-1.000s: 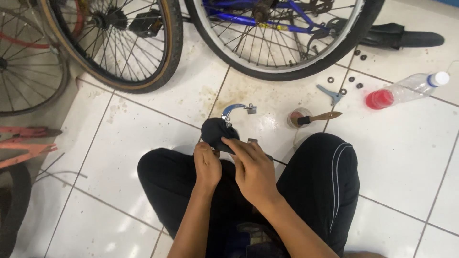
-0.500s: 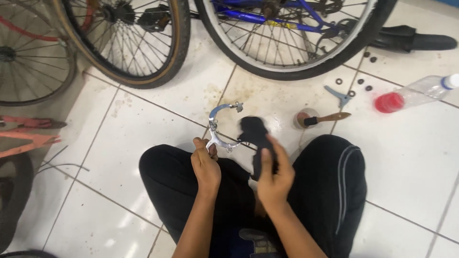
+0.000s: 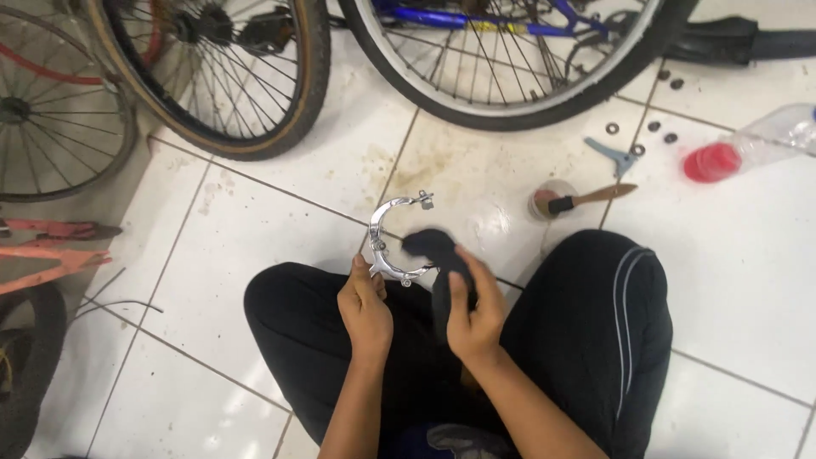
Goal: Cleaning and polishing a bicycle brake caliper using a cloth and a brush with cleaning solution.
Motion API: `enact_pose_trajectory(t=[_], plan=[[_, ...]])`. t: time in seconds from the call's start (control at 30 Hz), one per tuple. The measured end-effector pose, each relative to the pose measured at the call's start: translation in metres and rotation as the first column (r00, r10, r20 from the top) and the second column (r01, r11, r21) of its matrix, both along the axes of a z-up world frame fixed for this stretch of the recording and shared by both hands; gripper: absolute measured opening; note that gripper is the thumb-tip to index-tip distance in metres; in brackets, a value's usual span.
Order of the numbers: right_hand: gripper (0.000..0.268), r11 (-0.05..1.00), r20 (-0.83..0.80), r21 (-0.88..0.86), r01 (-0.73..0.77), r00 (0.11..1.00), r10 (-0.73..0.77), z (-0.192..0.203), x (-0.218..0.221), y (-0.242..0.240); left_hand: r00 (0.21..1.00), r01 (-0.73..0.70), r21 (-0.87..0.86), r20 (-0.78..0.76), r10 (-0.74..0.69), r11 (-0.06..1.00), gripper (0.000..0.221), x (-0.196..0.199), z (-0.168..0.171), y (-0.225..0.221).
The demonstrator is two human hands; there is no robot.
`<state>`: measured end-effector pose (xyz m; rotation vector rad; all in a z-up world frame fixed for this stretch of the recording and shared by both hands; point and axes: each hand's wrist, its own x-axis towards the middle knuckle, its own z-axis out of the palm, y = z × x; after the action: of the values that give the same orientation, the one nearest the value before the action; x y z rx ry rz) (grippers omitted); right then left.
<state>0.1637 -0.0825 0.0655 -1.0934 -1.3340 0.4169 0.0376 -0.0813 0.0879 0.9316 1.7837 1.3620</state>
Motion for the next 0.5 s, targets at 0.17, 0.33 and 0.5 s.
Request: enact_pose_trajectory(t=[0.17,0.33,0.5], plan=[[0.032,0.994,0.089,-0.016,-0.104,0.99,0.105,0.01,-0.001,0.001,0.999,0.031,0.024,-0.04,-0.03,0.999,0.061,0.012,0.013,-0.003],[0.028,0.941,-0.248,-0.27,-0.206,0.959,0.139,0.024,0.001,-0.007,0.995,0.071,0.061,-0.077,-0.066,0.996,0.06,0.001,-0.022,-0.003],[0.041,0.976,-0.253,-0.219,0.005,0.966,-0.062,0.018,0.009,0.007,0.995,0.096,0.109,-0.006,-0.095,0.989,0.057,0.004,-0.034,-0.013]])
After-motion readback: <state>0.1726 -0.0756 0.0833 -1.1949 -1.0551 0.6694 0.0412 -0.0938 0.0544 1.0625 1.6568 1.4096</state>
